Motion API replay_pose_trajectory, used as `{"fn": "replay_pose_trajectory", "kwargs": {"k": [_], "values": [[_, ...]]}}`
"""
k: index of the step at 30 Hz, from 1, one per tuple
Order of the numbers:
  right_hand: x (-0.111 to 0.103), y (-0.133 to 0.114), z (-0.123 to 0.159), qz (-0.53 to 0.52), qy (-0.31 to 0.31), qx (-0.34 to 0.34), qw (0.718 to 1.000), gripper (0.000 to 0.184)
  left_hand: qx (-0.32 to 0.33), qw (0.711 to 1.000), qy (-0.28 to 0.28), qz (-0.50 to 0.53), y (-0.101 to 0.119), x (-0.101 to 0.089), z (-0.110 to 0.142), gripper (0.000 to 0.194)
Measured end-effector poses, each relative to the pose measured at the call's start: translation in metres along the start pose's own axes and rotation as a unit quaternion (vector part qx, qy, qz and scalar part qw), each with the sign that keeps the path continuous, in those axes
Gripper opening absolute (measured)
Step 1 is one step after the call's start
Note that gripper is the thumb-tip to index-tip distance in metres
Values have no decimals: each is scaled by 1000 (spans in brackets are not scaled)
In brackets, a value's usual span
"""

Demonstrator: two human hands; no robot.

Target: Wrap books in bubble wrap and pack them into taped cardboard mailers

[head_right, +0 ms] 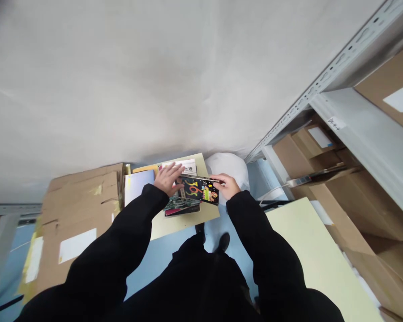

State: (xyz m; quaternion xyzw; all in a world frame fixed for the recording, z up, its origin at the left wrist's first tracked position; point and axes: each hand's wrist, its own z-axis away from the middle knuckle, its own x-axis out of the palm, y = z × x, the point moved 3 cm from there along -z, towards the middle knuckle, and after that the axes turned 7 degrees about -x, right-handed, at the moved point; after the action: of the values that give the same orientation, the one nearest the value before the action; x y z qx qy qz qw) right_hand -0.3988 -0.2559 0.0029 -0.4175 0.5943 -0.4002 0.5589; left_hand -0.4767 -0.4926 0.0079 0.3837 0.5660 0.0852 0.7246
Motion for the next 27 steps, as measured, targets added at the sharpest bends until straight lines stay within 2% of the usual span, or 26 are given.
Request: {"fn": "replay_pose_trajectory", "kwargs": {"k": [3,5,9,13,15,18,20,22,25,27], "values": [[-24,-17,20,20,8,-2,1000,25,17,989,-143,-22,17,29,1,32],[-40,-20,37,9,37,13,999,29,45,979,-201,11,31,49,6,28],[-73,-18,78,0,129,31,991,45,32,960,-230,155,64,83,17,26],[-103,-24,137,105,188,42,976,50,8,935,-266,233,98,121,34,27],[-115,-26,175,185,216,53,957,59,0,933,-269,238,113,140,46,29],[-126,-18,243,226,326,99,913,81,-9,923,-282,263,135,171,67,31],[-127,-4,289,158,394,151,893,92,-17,908,-298,293,154,192,85,34],[-122,11,330,19,415,190,889,93,-29,893,-317,318,176,212,106,36],[-116,26,376,-176,392,191,883,71,-45,875,-351,331,210,241,138,40],[-121,31,402,-243,388,179,871,55,-55,867,-364,335,231,259,157,42]]}}
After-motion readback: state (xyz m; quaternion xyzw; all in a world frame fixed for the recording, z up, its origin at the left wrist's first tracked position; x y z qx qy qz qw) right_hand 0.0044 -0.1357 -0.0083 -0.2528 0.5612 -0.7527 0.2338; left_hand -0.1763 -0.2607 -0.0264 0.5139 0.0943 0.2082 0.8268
